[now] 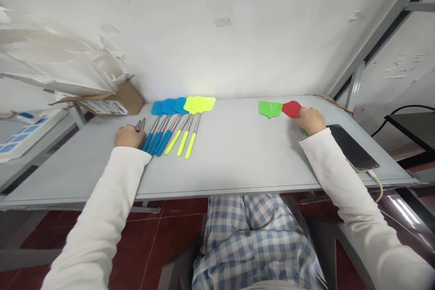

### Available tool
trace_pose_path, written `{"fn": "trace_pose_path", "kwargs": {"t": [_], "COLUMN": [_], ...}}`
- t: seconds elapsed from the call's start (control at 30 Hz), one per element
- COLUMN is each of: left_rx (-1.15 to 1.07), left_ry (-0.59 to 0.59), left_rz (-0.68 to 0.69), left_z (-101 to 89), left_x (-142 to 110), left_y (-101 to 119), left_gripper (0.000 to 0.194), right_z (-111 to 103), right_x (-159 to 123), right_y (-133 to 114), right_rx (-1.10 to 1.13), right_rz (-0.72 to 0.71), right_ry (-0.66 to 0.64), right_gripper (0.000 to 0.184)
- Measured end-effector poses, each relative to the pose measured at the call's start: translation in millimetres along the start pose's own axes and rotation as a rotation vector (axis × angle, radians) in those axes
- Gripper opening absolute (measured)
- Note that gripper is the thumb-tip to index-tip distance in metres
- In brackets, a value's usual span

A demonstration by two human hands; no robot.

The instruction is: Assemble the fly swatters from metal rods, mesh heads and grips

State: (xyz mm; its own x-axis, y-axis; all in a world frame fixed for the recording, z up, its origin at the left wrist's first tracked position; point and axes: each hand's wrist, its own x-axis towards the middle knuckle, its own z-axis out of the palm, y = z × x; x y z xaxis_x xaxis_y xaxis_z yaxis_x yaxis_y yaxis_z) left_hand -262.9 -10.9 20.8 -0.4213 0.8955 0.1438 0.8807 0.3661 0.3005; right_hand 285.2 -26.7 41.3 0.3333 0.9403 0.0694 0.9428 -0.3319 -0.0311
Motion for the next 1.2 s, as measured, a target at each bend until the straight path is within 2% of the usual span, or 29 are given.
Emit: {"fn": "trace_pose_path", "kwargs": {"t": [0.07, 0.13, 0.27, 0.33, 0.37, 0.4, 0.43, 0.47, 0.53, 0.57, 0.63, 0.7, 0.77, 0.87, 0.97, 1.1, 1.2], "left_rx": [-0.007, -0.065, -0.401, -0.692, -0.891, -1.103, -1.265, -1.374, -1.492, -1.524, -1.605, -1.696, -1.781, -1.862, -1.864, -1.859, -1.869], "left_ry": [-0.012, 0.051, 0.41, 0.507, 0.483, 0.383, 0.206, -0.028, -0.521, -0.667, -0.796, -0.83, -0.815, -0.812, -0.826, -0.782, -0.761], "left_rz": [-0.057, -0.083, 0.042, 0.148, 0.177, 0.189, 0.204, 0.206, 0.145, 0.087, -0.009, -0.095, -0.172, -0.252, -0.255, -0.24, -0.277], "left_z": [-6.9, -18.0, -49.9, -64.7, -69.7, -72.2, -71.7, -67.9, -50.4, -37.8, -8.1, 21.7, 46.1, 67.3, 72.5, 70.4, 70.2], "left_x": [-2.5, -9.9, -34.3, -49.9, -58.8, -68.2, -78.0, -87.9, -106.0, -113.2, -122.0, -122.7, -118.3, -112.6, -115.5, -122.1, -121.1], "left_y": [5.9, 18.2, 60.2, 88.5, 103.8, 119.5, 135.1, 150.0, 176.3, 187.2, 204.1, 215.1, 221.3, 223.7, 221.8, 219.6, 219.1], "left_gripper": [0.005, 0.008, 0.016, 0.025, 0.027, 0.027, 0.024, 0.021, 0.016, 0.014, 0.008, 0.006, 0.008, 0.012, 0.015, 0.015, 0.016], "right_z": [-0.1, 0.4, 2.7, 5.6, 7.7, 10.2, 13.1, 16.1, 21.7, 23.8, 26.4, 27.6, 28.6, 31.9, 35.7, 38.0, 38.7], "right_x": [-1.4, -1.7, -0.3, -0.1, -0.3, -0.8, -1.4, -2.0, -2.2, -1.5, 2.2, 8.1, 14.2, 19.2, 16.7, 5.4, -5.3], "right_y": [-0.5, -1.7, -6.3, -10.5, -13.3, -16.4, -19.7, -22.8, -27.4, -28.3, -26.6, -21.3, -14.9, -9.4, -12.2, -25.1, -36.3], "right_rx": [-0.016, -0.033, -0.031, 0.043, 0.095, 0.154, 0.212, 0.265, 0.35, 0.379, 0.403, 0.357, 0.253, 0.137, 0.149, 0.288, 0.379], "right_rz": [-0.006, -0.028, -0.179, -0.329, -0.417, -0.508, -0.592, -0.668, -0.782, -0.816, -0.847, -0.83, -0.775, -0.687, -0.695, -0.834, -0.909], "right_ry": [-0.069, -0.117, -0.13, -0.119, -0.11, -0.102, -0.093, -0.081, -0.048, -0.032, -0.001, 0.024, 0.034, 0.03, 0.063, 0.138, 0.198], "right_gripper": [0.028, 0.027, 0.032, 0.029, 0.027, 0.024, 0.021, 0.019, 0.019, 0.02, 0.023, 0.028, 0.036, 0.037, 0.028, 0.024, 0.025]}}
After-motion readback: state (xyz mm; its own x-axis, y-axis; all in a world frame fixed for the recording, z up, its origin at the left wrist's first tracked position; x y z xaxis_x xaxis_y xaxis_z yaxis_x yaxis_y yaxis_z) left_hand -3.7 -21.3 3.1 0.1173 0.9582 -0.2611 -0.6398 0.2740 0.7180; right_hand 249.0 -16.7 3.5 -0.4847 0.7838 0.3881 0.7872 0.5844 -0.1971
